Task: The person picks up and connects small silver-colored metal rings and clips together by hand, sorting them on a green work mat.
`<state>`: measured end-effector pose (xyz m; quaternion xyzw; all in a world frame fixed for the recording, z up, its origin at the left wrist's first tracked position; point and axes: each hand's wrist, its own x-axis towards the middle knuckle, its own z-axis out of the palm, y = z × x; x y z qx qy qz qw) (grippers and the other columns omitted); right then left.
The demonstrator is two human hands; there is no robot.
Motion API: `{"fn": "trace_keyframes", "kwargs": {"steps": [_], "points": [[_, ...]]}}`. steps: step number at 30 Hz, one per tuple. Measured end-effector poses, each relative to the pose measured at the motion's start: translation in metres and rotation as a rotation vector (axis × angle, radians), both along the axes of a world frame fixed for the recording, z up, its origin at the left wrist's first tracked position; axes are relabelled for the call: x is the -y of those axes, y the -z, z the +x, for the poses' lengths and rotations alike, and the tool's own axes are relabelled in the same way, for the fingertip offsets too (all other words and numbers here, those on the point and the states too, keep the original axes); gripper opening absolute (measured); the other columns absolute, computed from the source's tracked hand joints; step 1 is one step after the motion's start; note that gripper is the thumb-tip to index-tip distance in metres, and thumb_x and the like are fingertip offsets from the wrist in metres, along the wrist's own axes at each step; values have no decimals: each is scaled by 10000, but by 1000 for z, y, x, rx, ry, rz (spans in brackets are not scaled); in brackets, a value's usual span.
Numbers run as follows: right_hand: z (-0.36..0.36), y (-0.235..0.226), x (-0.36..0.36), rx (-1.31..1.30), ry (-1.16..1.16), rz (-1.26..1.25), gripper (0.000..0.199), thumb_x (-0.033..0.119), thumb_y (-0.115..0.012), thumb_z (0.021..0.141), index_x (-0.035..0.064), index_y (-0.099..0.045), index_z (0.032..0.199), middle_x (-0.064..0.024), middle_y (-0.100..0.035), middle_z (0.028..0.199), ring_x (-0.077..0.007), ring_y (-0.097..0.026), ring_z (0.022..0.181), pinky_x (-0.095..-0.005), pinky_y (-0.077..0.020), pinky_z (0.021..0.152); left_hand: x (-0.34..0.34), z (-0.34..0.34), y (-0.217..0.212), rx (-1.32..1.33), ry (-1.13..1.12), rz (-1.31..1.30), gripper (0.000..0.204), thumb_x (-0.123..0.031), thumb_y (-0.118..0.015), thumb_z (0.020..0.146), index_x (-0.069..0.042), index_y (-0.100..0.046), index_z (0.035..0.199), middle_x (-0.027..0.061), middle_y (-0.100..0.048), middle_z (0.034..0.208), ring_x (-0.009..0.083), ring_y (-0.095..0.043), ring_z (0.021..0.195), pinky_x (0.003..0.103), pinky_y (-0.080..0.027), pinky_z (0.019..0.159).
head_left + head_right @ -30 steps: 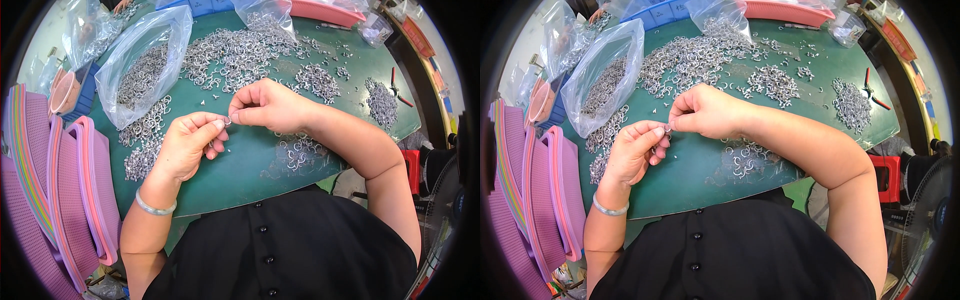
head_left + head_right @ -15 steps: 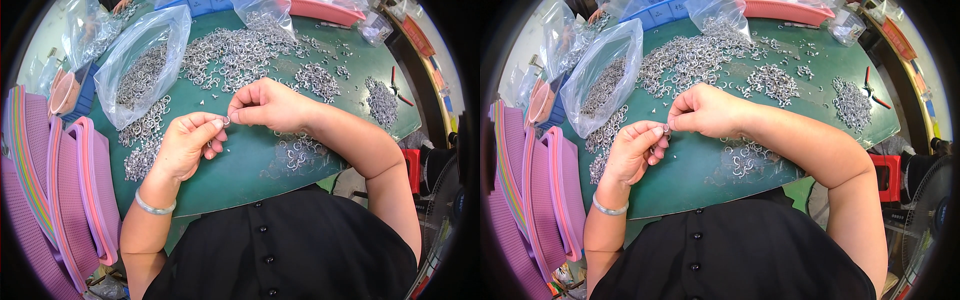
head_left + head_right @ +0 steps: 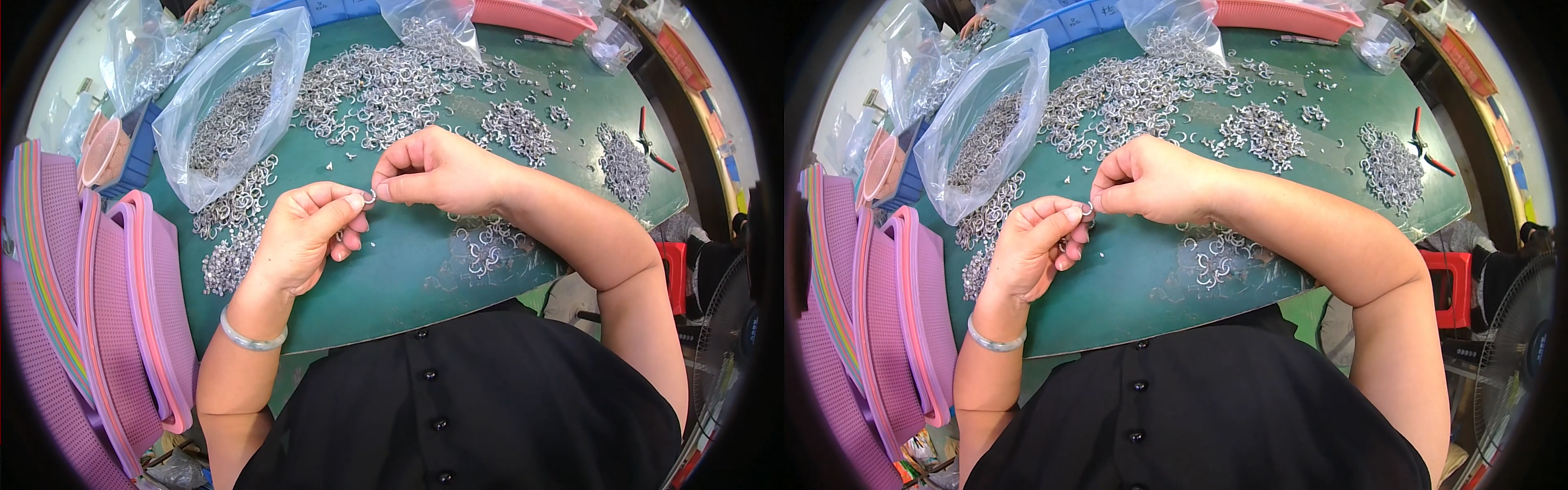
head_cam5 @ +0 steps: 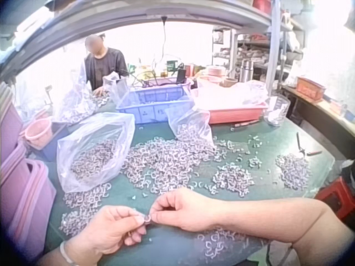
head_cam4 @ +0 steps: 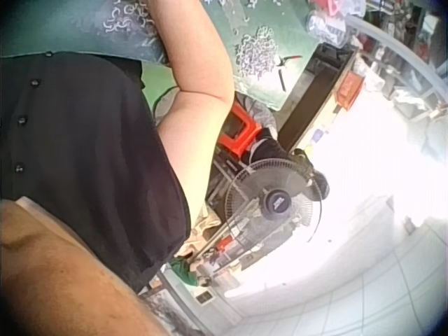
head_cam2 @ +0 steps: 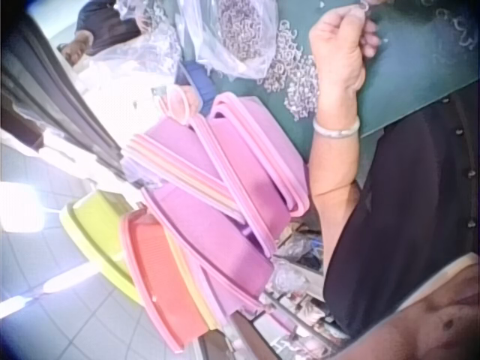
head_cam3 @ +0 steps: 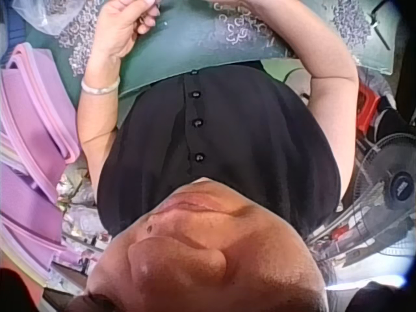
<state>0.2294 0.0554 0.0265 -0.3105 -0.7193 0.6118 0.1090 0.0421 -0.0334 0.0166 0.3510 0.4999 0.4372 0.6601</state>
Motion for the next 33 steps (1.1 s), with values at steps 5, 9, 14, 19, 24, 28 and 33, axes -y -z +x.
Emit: {"fn": "trace_keyframes", "kwargs": {"steps": [5, 9, 14, 19, 24, 28, 33], "points": [[-1, 0, 0, -17, -17, 12, 108, 112, -609, 819, 15, -627, 863, 40, -579, 737, -35, -480, 686, -209, -401, 632, 0, 0, 0, -10, -5, -5, 106, -116, -590, 863, -20, -630, 880, 28, -606, 680, 64, -528, 524, 172, -395, 439], [0, 1, -2, -61, 3, 63, 114, 116, -613, 822, 9, -625, 862, 31, -593, 750, -32, -484, 691, -212, -411, 635, -4, -9, 1, 103, -85, 70, 98, -119, -526, 873, -37, -577, 887, 38, -573, 728, 89, -516, 579, 191, -402, 485], [-4, 11, -8, -72, -174, 623, 76, 70, -612, 774, 8, -619, 818, -52, -587, 746, -155, -557, 668, -284, -453, 628, -10, -28, 10, 420, -138, 177, 108, -98, -491, 856, -13, -528, 802, 116, -601, 813, 168, -569, 668, 255, -459, 562], [-17, 8, -2, 47, -276, 836, 81, 119, -614, 727, 43, -618, 756, -105, -569, 779, -300, -581, 800, -406, -474, 700, -12, -31, 10, 480, -198, 142, 99, -84, -505, 838, -21, -522, 763, 140, -604, 830, 178, -571, 679, 265, -474, 585], [-27, 12, 4, 67, -273, 930, 117, 92, -629, 726, 37, -614, 827, -95, -529, 801, -285, -564, 784, -379, -470, 673, -10, -38, 12, 518, -228, 161, 72, -58, -511, 812, -26, -516, 747, 149, -595, 843, 184, -572, 688, 263, -474, 589], [-27, 14, 3, 56, -290, 955, 101, 88, -625, 725, 36, -613, 811, -93, -527, 785, -285, -563, 769, -378, -468, 675, -10, -36, 9, 532, -206, 135, 77, -26, -486, 793, -19, -528, 857, 130, -583, 853, 183, -570, 692, 266, -476, 614], [-29, 15, 2, 57, -303, 927, 82, 82, -622, 722, 31, -607, 784, -94, -523, 773, -290, -561, 761, -375, -465, 678, -12, -37, 9, 438, -232, 107, 231, -18, -448, 796, 8, -522, 1013, 110, -573, 883, 178, -568, 741, 264, -474, 658]]}}
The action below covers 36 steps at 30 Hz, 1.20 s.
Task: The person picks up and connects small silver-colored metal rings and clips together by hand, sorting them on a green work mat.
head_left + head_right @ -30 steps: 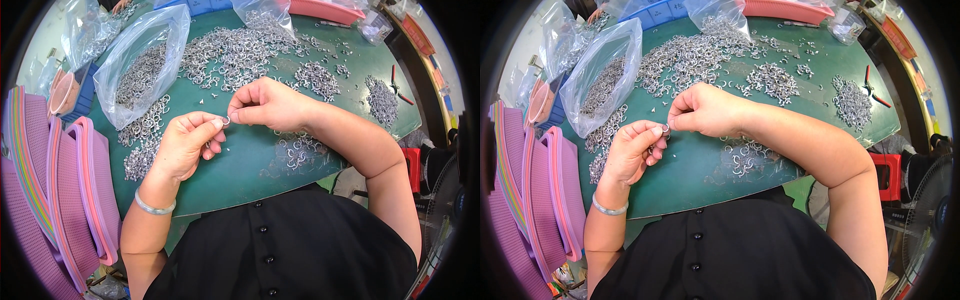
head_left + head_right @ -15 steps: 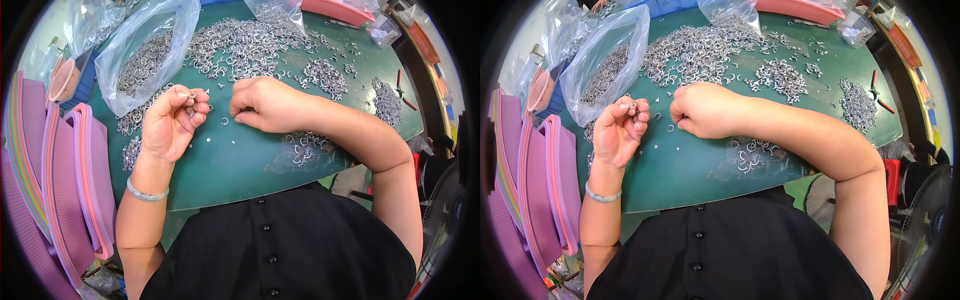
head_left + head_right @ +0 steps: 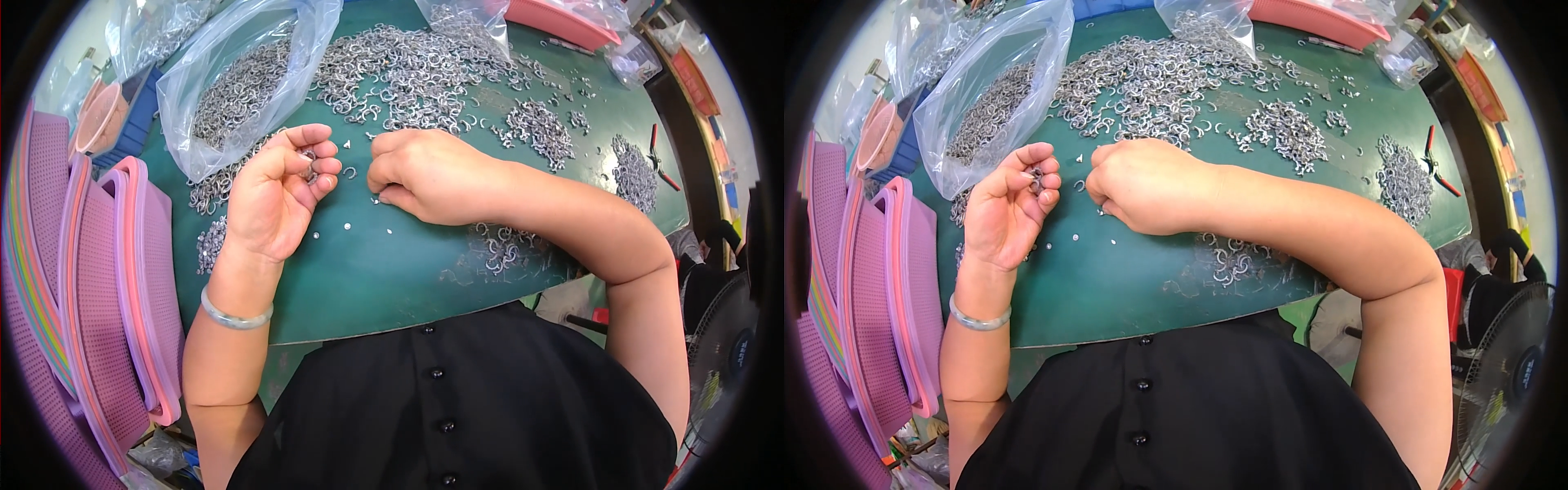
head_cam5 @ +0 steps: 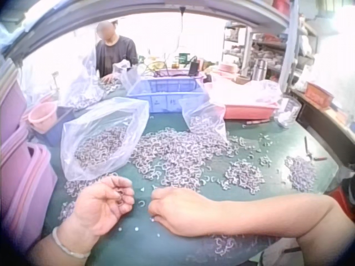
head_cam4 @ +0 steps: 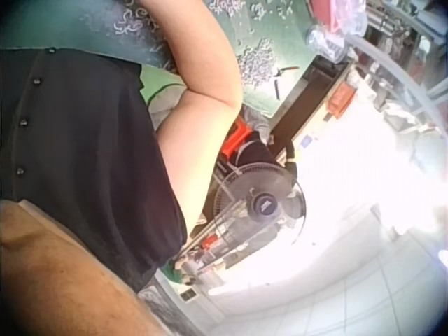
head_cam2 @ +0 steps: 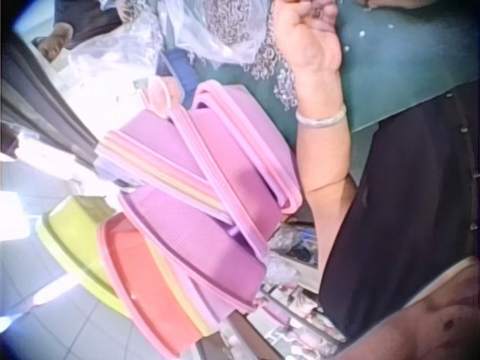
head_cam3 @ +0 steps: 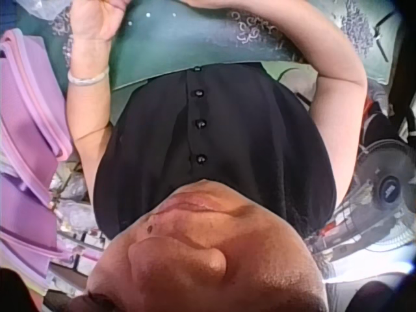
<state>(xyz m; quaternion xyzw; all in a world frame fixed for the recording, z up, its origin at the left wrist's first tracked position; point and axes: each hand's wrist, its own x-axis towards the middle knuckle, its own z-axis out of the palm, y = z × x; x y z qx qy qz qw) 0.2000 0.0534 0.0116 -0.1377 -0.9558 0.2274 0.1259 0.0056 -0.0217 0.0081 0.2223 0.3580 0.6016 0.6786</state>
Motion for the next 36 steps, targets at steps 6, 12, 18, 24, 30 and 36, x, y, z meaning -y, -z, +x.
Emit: {"fn": "trace_keyframes", "kwargs": {"steps": [6, 12, 18, 24, 30, 36], "points": [[-2, -3, -1, 48, 16, -70, 84, 69, -611, 721, 28, -585, 789, -100, -537, 794, -299, -559, 774, -385, -459, 685, -1, -5, 0, -135, 13, -52, 269, -83, -438, 861, 37, -503, 1093, 94, -557, 931, 163, -547, 784, 257, -480, 692], [-7, -10, -5, 137, -33, -79, 97, 66, -619, 721, 25, -551, 776, -114, -541, 792, -308, -558, 774, -391, -452, 689, -1, -11, 0, -173, -2, -57, 240, -171, -473, 890, 13, -572, 1007, 81, -576, 897, 161, -563, 803, 270, -469, 717], [-20, -28, -9, -45, 0, -203, 97, 61, -604, 737, 3, -558, 800, -117, -580, 770, -251, -579, 710, -341, -458, 623, -3, -4, -2, -194, 96, -100, 288, -213, -452, 924, 38, -570, 1005, 119, -603, 910, 186, -590, 808, 301, -498, 741], [-31, -27, -19, -145, 108, -212, 143, 78, -616, 750, -10, -605, 863, -118, -609, 758, -205, -603, 685, -312, -474, 618, -4, -11, -1, -27, 193, -69, 327, -212, -424, 941, 85, -537, 1020, 147, -590, 907, 216, -592, 818, 321, -513, 750], [-28, -13, -14, 83, 61, 30, 117, 155, -622, 729, 56, -644, 788, -132, -583, 869, -324, -588, 843, -409, -484, 746, -7, -17, -1, -106, -37, -85, 283, -174, -473, 916, 70, -527, 1050, 123, -565, 933, 200, -571, 836, 297, -496, 753], [-31, -8, -17, 72, 75, -1, 150, 162, -572, 757, 37, -646, 794, -146, -612, 836, -343, -596, 811, -413, -484, 732, -6, -16, 1, -187, 5, -93, 270, -180, -489, 912, 40, -542, 1058, 97, -579, 911, 164, -575, 810, 256, -489, 713]]}}
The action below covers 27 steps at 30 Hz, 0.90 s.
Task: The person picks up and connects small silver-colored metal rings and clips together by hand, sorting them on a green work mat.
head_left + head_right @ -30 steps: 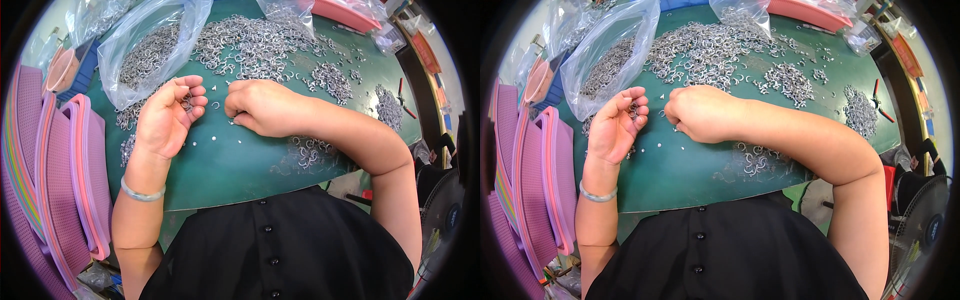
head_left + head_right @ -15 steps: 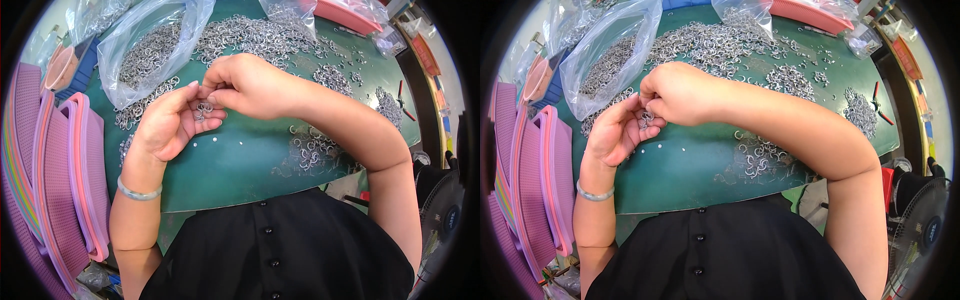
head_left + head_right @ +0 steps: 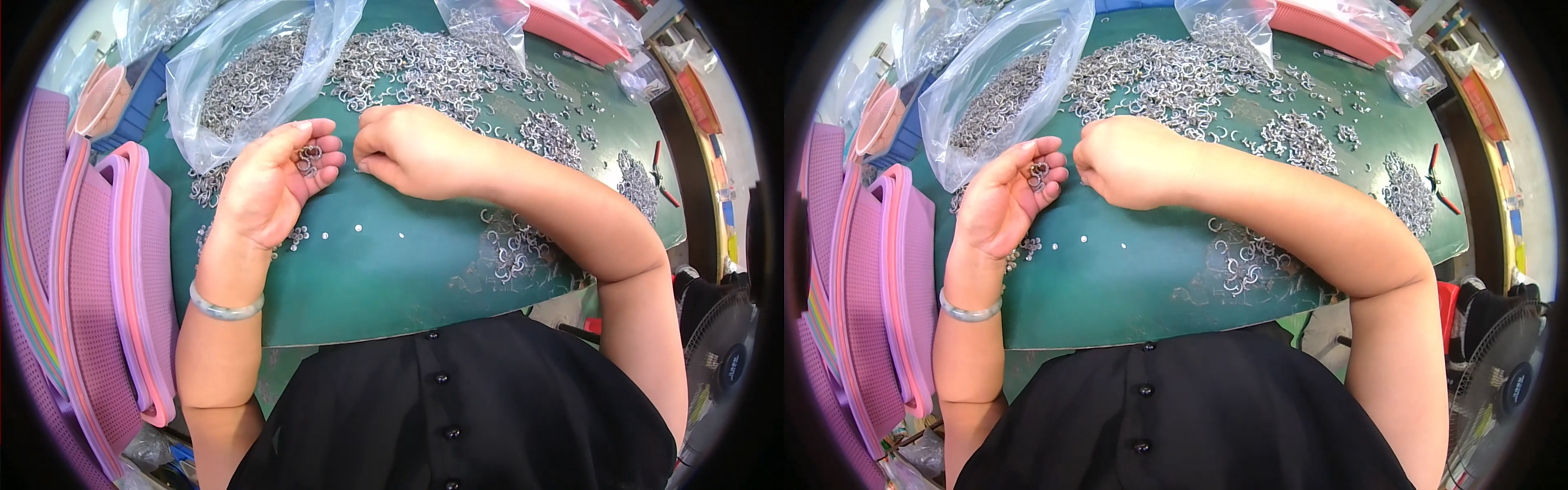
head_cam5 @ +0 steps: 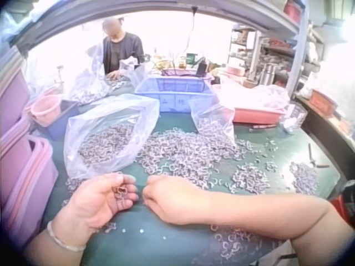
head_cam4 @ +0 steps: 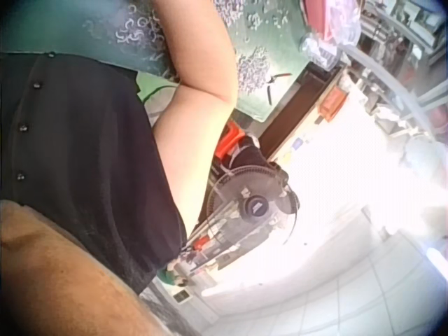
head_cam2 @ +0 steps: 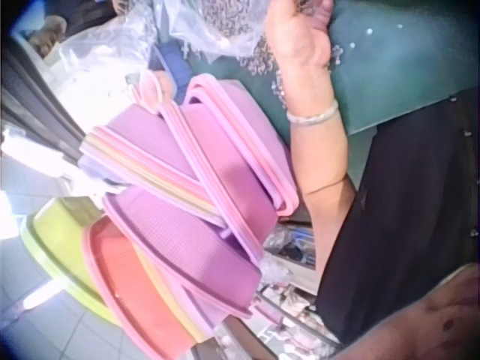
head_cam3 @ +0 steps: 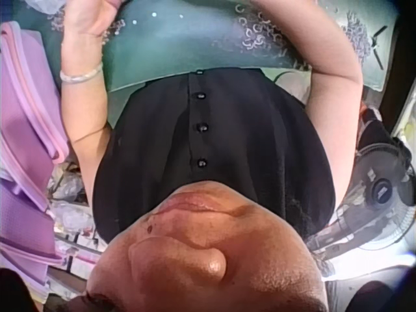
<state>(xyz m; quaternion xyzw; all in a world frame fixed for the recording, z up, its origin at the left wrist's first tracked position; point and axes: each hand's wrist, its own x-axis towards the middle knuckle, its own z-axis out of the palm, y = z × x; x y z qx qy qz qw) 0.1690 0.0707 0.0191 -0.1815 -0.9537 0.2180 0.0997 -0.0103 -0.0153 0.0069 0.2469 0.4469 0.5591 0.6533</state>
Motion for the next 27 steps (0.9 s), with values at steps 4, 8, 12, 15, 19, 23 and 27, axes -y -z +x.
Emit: {"fn": "trace_keyframes", "kwargs": {"steps": [4, 8, 12, 15, 19, 23, 27], "points": [[3, -9, -9, -77, 87, -333, 203, 165, -580, 778, -5, -649, 863, -152, -643, 760, -269, -614, 710, -365, -480, 669, 4, 9, -5, -168, 62, -29, 199, -163, -518, 899, -2, -569, 1003, 59, -599, 834, 119, -576, 705, 207, -467, 603], [6, -22, -5, -47, 245, -619, 217, 205, -618, 839, -6, -640, 887, 16, -584, 680, -53, -475, 648, -252, -412, 591, 7, 15, -11, -286, 115, -56, 100, -148, -569, 873, -52, -589, 855, 13, -594, 706, 77, -545, 570, 181, -409, 484], [15, -15, -5, 42, 151, -480, 207, 176, -612, 817, -26, -633, 859, -66, -607, 683, -130, -543, 637, -303, -441, 596, 8, 18, -12, -364, 149, -37, 115, -152, -608, 847, -48, -590, 802, 13, -586, 679, 59, -530, 555, 172, -390, 474], [19, -13, 0, 161, 44, -227, 175, 127, -577, 787, -34, -630, 831, -179, -611, 737, -287, -605, 703, -366, -471, 670, 6, 15, -11, -421, 103, -28, 113, -153, -596, 845, -49, -588, 800, 9, -576, 667, 58, -511, 538, 174, -386, 471], [22, -17, 3, 243, 116, 5, 151, 110, -533, 779, -1, -636, 789, -184, -631, 784, -343, -611, 808, -416, -485, 727, 6, 15, -9, -447, 98, -49, 121, -175, -571, 876, -79, -584, 803, -15, -555, 656, 50, -479, 526, 167, -353, 460], [31, -17, -3, 187, 104, 32, 129, 90, -546, 773, 7, -632, 822, -155, -613, 805, -325, -598, 810, -397, -479, 729, 6, 15, -10, -423, 98, -56, 123, -177, -563, 880, -80, -583, 806, -13, -555, 659, 51, -482, 531, 170, -357, 464], [37, -20, 0, 141, -56, -74, 102, 77, -588, 755, 13, -620, 828, -118, -570, 795, -301, -580, 776, -375, -472, 705, 6, 15, -9, -411, 115, -45, 121, -166, -564, 870, -62, -591, 816, -1, -563, 670, 56, -495, 536, 172, -370, 469]]}}
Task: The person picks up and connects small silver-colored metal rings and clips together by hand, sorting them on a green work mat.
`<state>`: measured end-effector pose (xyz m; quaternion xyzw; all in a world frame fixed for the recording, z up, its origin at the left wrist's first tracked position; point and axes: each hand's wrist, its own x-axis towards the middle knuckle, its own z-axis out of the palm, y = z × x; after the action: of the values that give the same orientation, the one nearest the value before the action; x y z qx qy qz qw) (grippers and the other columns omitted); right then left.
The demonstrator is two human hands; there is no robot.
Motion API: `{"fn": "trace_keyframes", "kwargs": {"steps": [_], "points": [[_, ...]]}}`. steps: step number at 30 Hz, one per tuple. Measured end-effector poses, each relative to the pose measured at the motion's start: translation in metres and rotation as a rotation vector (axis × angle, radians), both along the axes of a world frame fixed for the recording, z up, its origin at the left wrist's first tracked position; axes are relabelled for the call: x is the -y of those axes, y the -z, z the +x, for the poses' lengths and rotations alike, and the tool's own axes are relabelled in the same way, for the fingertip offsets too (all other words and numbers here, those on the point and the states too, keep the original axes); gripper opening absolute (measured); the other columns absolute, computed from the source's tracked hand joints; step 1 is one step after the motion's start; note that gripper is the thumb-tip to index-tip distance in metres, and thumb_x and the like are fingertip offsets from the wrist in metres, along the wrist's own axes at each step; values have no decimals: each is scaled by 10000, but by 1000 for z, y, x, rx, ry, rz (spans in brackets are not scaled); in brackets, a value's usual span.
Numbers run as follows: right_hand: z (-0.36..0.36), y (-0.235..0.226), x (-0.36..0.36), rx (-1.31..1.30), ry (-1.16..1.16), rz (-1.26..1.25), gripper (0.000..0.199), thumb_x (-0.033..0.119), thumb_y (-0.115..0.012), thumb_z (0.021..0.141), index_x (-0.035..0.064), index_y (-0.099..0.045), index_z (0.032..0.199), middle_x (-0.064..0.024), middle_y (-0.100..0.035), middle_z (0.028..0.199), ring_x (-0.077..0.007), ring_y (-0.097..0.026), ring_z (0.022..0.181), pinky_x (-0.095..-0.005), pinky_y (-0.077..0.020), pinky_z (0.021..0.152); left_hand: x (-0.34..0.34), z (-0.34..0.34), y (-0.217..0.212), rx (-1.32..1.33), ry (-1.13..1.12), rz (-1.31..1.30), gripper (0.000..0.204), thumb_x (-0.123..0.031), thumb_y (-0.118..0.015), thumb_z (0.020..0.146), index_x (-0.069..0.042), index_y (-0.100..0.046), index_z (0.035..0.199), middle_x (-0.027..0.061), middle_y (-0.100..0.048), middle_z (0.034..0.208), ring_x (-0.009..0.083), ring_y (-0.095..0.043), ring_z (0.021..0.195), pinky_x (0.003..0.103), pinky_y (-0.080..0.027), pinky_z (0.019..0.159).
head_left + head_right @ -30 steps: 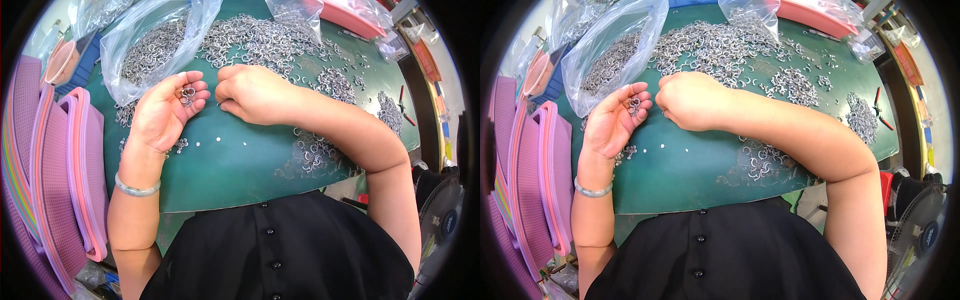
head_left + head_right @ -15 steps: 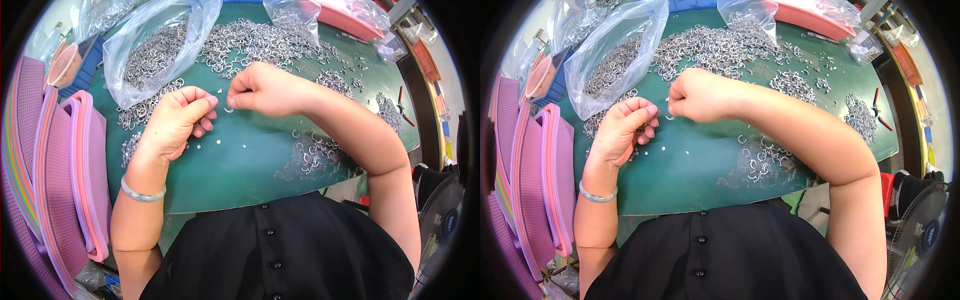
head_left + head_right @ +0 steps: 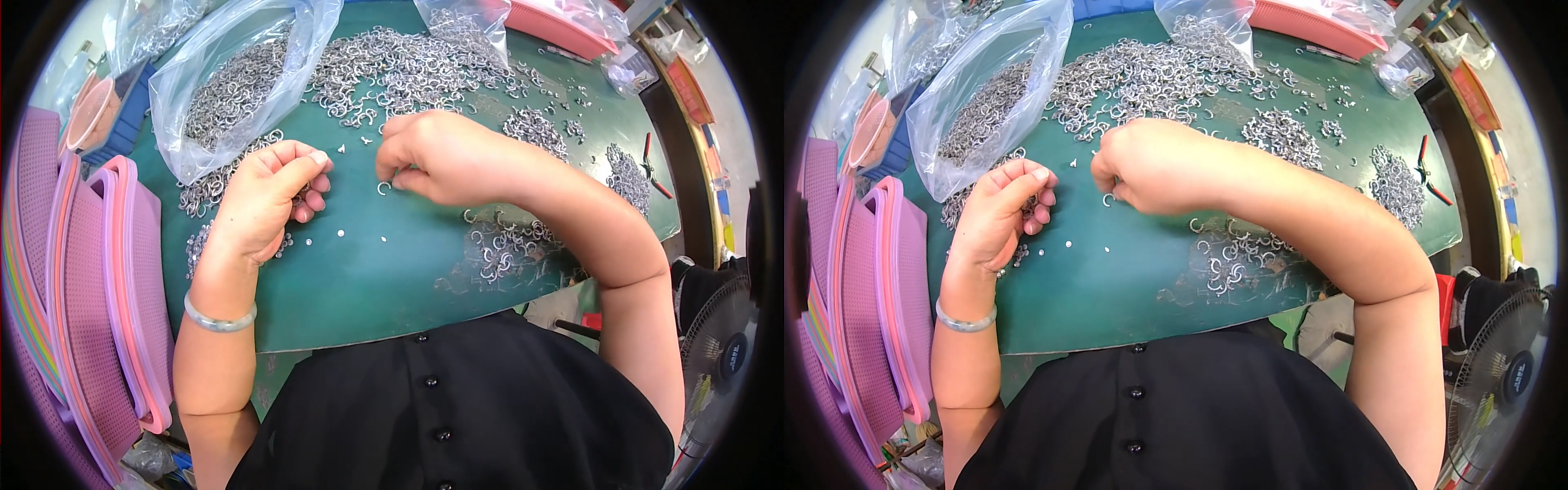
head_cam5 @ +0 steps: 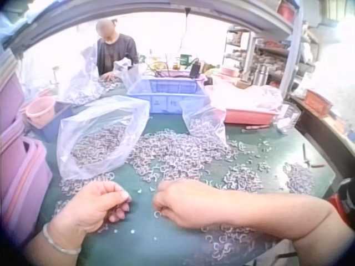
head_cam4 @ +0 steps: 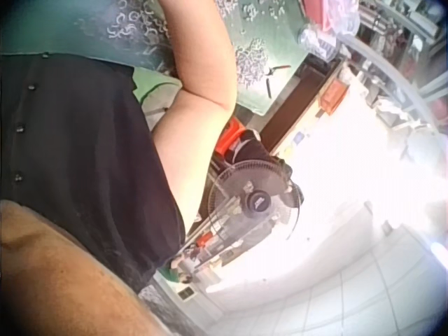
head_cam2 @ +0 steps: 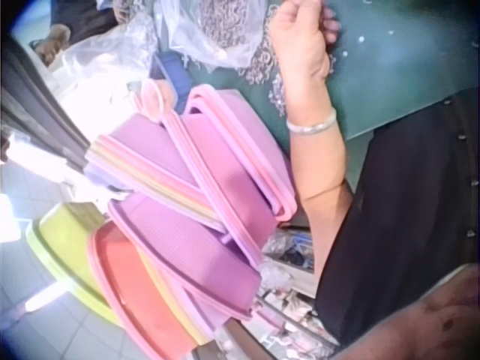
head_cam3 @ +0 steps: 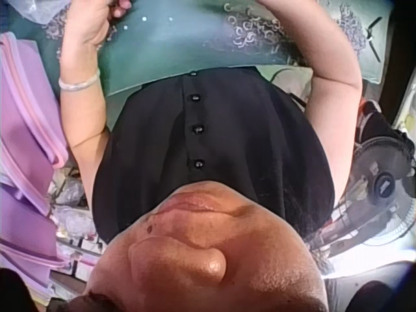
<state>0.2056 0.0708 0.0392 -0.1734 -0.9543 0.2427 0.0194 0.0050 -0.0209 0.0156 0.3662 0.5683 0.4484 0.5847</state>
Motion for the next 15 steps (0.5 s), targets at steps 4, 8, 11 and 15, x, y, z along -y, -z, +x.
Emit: {"fn": "trace_keyframes", "kwargs": {"steps": [4, 8, 11, 15], "points": [[2, 15, 0, -129, -70, 103, 90, 77, -602, 751, 21, -613, 821, -110, -551, 777, -293, -574, 752, -368, -470, 685, 0, 2, 0, -23, 2, -7, 128, -183, -556, 884, -73, -592, 829, -5, -556, 674, 59, -480, 535, 170, -360, 471], [-1, 18, 2, -124, -42, 95, 84, 100, -567, 785, 25, -602, 800, -114, -559, 789, -309, -575, 762, -385, -469, 692, 0, 3, 2, -24, 18, 3, 131, -184, -555, 885, -73, -593, 828, -6, -555, 674, 58, -479, 535, 170, -360, 473], [-3, 8, 6, -16, -10, 68, 108, 107, -535, 808, 23, -602, 801, -119, -566, 801, -318, -578, 778, -395, -469, 701, 0, 2, 2, -20, 12, 0, 129, -183, -555, 885, -74, -594, 828, -6, -556, 671, 57, -479, 535, 171, -359, 473], [-5, 0, 6, 122, 75, 161, 124, 99, -521, 814, 17, -613, 828, -129, -578, 823, -321, -582, 800, -395, -469, 708, 0, 0, 3, 4, 15, 3, 126, -170, -563, 873, -57, -598, 830, 2, -566, 676, 56, -493, 537, 169, -372, 473]]}}
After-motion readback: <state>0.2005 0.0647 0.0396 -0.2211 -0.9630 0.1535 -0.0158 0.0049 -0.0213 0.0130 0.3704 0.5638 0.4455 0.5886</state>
